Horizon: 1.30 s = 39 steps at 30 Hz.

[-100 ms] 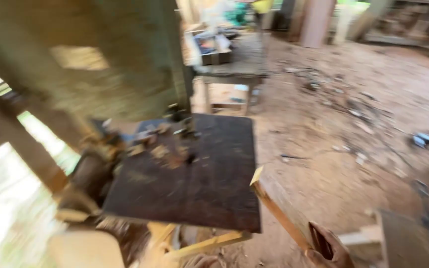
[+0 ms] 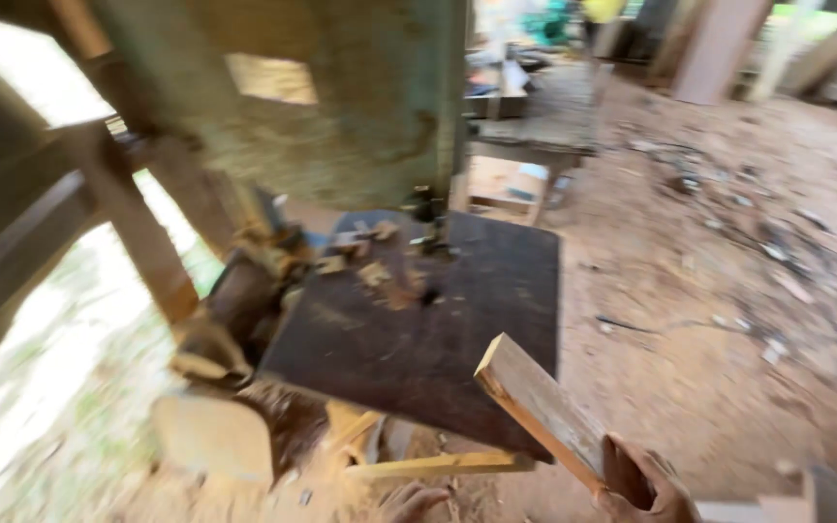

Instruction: Use a band saw to precisely cut wooden planks.

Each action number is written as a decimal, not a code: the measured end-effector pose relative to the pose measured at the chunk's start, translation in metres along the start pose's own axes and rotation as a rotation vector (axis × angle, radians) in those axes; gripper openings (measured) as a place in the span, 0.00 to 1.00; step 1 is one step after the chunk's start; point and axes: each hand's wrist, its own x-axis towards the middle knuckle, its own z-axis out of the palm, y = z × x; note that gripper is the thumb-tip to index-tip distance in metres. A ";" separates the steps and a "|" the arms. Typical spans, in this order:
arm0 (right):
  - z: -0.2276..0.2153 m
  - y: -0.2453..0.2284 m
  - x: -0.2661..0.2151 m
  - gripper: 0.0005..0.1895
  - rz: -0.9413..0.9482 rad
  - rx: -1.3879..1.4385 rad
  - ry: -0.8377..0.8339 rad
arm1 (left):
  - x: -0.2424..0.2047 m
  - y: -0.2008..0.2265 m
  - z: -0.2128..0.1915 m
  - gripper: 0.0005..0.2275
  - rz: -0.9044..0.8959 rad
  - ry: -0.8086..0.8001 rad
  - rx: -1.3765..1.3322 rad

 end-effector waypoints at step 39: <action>0.140 -0.140 0.166 0.54 -0.019 -0.999 0.264 | 0.186 0.141 -0.281 0.28 0.010 -0.023 0.426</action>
